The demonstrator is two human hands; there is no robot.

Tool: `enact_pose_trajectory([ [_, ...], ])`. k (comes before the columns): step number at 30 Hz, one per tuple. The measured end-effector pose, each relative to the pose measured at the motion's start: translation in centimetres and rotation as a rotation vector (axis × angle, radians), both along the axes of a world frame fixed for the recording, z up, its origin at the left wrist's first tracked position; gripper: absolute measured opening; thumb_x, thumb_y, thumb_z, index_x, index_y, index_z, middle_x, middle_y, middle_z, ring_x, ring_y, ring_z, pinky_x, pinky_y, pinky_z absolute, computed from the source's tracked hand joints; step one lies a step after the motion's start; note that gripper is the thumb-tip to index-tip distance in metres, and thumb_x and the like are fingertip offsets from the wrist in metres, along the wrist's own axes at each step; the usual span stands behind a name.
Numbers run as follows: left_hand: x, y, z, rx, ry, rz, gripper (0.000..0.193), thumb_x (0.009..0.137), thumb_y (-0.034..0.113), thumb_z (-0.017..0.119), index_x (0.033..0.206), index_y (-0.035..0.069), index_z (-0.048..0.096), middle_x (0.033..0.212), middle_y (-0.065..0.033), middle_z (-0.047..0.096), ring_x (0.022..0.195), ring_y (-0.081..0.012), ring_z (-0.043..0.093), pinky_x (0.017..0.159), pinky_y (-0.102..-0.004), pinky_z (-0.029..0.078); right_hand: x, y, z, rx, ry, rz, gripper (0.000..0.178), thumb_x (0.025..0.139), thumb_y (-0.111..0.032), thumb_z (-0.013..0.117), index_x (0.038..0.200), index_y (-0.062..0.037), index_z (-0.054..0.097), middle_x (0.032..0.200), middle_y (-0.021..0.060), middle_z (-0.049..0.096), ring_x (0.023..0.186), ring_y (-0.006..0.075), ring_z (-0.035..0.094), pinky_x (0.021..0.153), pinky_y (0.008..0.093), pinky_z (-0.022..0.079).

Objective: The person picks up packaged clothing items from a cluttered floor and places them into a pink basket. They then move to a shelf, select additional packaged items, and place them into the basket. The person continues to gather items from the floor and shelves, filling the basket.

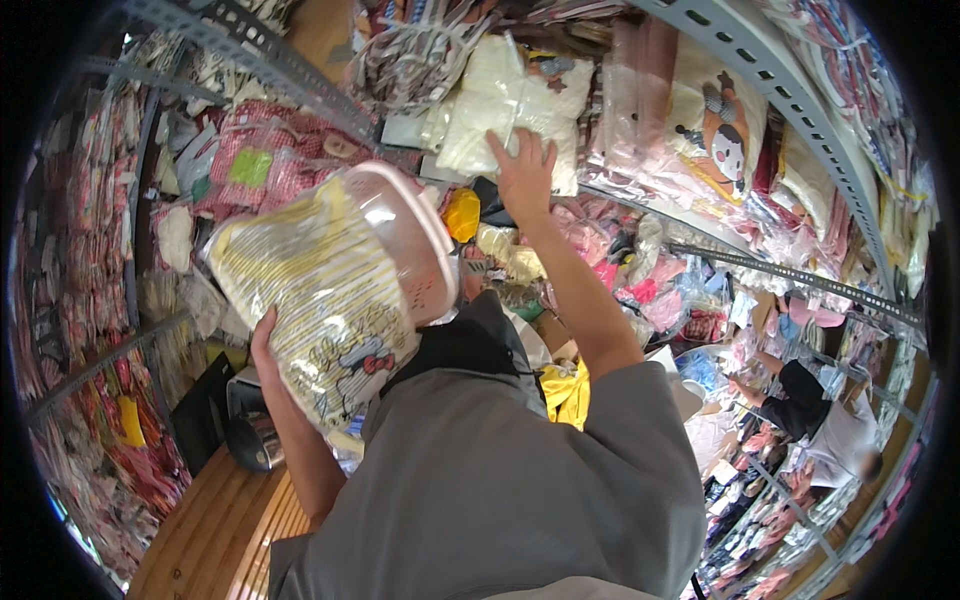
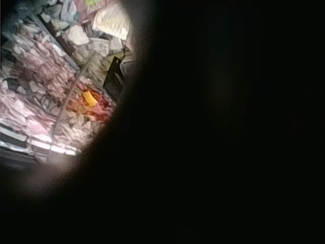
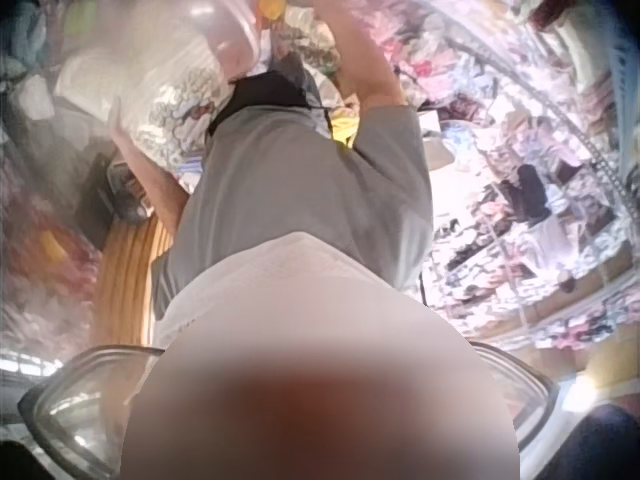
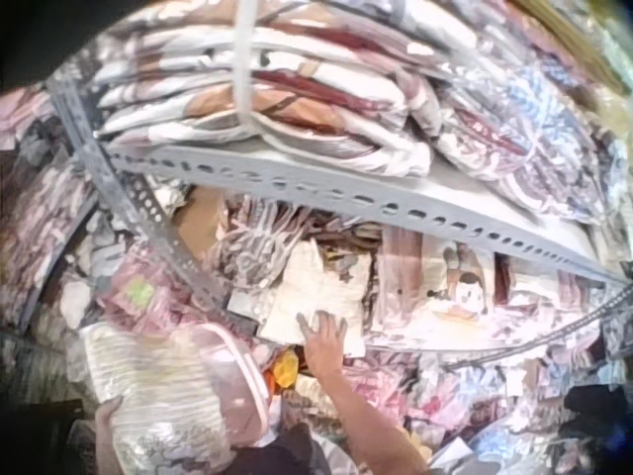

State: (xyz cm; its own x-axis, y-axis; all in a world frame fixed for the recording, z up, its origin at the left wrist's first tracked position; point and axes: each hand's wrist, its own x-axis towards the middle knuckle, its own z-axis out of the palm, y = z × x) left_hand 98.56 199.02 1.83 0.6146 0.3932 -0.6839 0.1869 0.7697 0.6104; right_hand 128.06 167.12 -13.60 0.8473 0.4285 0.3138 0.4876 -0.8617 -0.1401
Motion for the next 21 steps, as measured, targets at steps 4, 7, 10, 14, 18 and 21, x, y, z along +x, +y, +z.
enact_pose_trajectory([
  [4, 1.0, -0.9, -0.7, 0.006, -0.007, 0.02, 0.055, 0.091, 0.025, 0.065, 0.136, -0.003, 0.052, 0.123, -0.0211, 0.065, 0.107, -0.0342, 0.066, 0.093, -0.0454, 0.055, -6.0, 2.6, 6.0, 0.432, 0.239, 0.106, 0.075, 0.079, -0.03, 0.082, 0.143, -0.0079, 0.05, 0.139, 0.0202, 0.051, 0.132, 0.0372, 0.047, 0.112, 0.0489, 0.037],
  [7, 1.9, -0.6, -2.0, -0.075, -0.147, -0.04, 0.055, 0.089, 0.021, 0.068, 0.135, -0.005, 0.052, 0.124, -0.0213, 0.064, 0.106, -0.0335, 0.066, 0.092, -0.0439, 0.055, -13.1, 5.6, 8.7, 1.053, 0.874, 0.185, 0.068, 0.086, -0.025, 0.08, 0.142, -0.0026, 0.05, 0.137, 0.0179, 0.056, 0.126, 0.0289, 0.056, 0.106, 0.0391, 0.046],
  [10, 2.6, -1.1, -1.3, -0.156, -0.137, -0.083, 0.053, 0.091, 0.02, 0.068, 0.136, -0.005, 0.052, 0.125, -0.0206, 0.064, 0.106, -0.0326, 0.066, 0.091, -0.0437, 0.055, -17.2, 7.5, 11.5, 1.596, 1.654, -0.114, 0.055, 0.092, -0.017, 0.075, 0.138, 0.0018, 0.052, 0.136, 0.0125, 0.06, 0.121, 0.0194, 0.059, 0.099, 0.035, 0.05],
  [14, 3.4, -1.2, -0.7, -0.182, -0.163, -0.205, 0.066, 0.098, 0.045, 0.06, 0.145, 0.001, 0.045, 0.132, -0.0183, 0.061, 0.107, -0.0274, 0.067, 0.067, -0.0295, 0.055, -16.3, 5.6, 14.4, 1.534, 1.575, 0.019, 0.048, 0.093, -0.012, 0.073, 0.136, 0.0009, 0.055, 0.126, 0.008, 0.067, 0.113, 0.0153, 0.063, 0.096, 0.032, 0.052],
  [18, 2.5, 0.6, -2.1, -0.101, -0.442, -0.399, 0.085, 0.096, 0.066, 0.048, 0.155, 0.008, 0.029, 0.147, -0.0187, 0.048, 0.116, -0.0295, 0.064, 0.046, -0.0158, 0.042, -12.4, 1.1, 21.0, 1.332, 1.128, -0.039, 0.048, 0.088, -0.013, 0.079, 0.131, -0.0026, 0.06, 0.117, 0.0049, 0.07, 0.104, 0.0118, 0.064, 0.093, 0.0289, 0.052],
  [21, 3.4, 0.0, -0.5, -0.048, -0.499, -0.456, 0.093, 0.094, 0.072, 0.041, 0.16, 0.011, 0.017, 0.156, -0.021, 0.038, 0.128, -0.0394, 0.058, 0.038, -0.0111, 0.034, -7.2, -1.9, 21.1, 1.466, 0.928, -0.143, 0.052, 0.088, -0.015, 0.079, 0.133, -0.003, 0.057, 0.12, 0.0063, 0.068, 0.106, 0.015, 0.064, 0.092, 0.0319, 0.052],
])
